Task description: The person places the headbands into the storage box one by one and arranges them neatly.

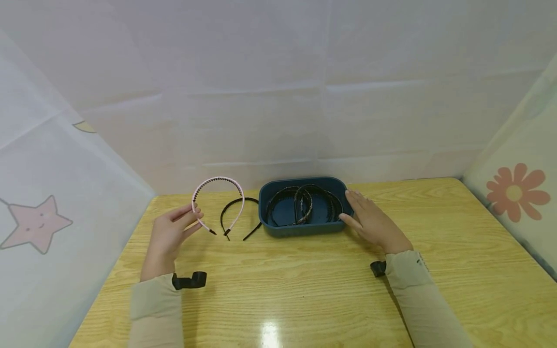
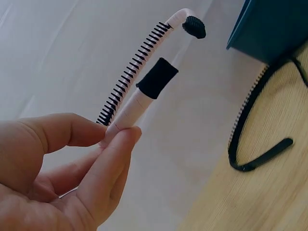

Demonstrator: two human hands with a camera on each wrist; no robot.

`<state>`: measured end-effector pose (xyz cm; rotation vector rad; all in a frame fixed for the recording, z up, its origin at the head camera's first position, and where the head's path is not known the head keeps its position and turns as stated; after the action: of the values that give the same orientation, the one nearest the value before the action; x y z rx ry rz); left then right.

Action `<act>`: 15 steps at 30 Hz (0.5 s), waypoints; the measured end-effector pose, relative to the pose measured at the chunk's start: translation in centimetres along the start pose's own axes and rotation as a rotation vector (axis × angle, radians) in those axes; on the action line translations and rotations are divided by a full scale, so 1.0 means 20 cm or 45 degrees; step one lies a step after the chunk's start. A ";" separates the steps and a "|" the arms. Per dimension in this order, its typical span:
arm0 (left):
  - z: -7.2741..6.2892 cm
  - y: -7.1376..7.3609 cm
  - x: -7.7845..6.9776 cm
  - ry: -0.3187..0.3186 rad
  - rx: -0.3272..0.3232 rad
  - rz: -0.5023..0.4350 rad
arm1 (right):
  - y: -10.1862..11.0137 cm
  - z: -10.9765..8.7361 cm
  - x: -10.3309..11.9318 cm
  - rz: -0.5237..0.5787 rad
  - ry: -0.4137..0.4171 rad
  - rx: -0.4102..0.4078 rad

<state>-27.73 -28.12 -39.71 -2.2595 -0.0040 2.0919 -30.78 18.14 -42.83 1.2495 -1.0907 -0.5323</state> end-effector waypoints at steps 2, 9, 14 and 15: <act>0.00 -0.03 -0.01 -0.008 0.003 -0.017 | 0.00 0.00 0.00 -0.003 0.000 0.001; 0.03 -0.15 0.01 0.000 0.016 -0.122 | 0.00 0.00 0.00 -0.009 -0.003 -0.001; 0.05 -0.24 0.03 -0.007 0.036 -0.181 | -0.01 0.00 -0.01 -0.029 -0.001 -0.010; 0.05 -0.25 0.03 -0.012 0.039 -0.187 | -0.01 0.00 -0.01 -0.032 -0.001 -0.011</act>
<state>-28.55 -22.99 -40.14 -2.1611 -0.1335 2.0144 -30.86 18.19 -42.98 1.2569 -1.0738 -0.5562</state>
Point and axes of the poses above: each hand's wrist, its own z-axis towards the middle knuckle, its own y-axis out of the back of the hand, x = y × z, the point moved 9 cm from there along z, towards the middle knuckle, and after that the axes turned 10 degrees about x, right-handed, at the moved point
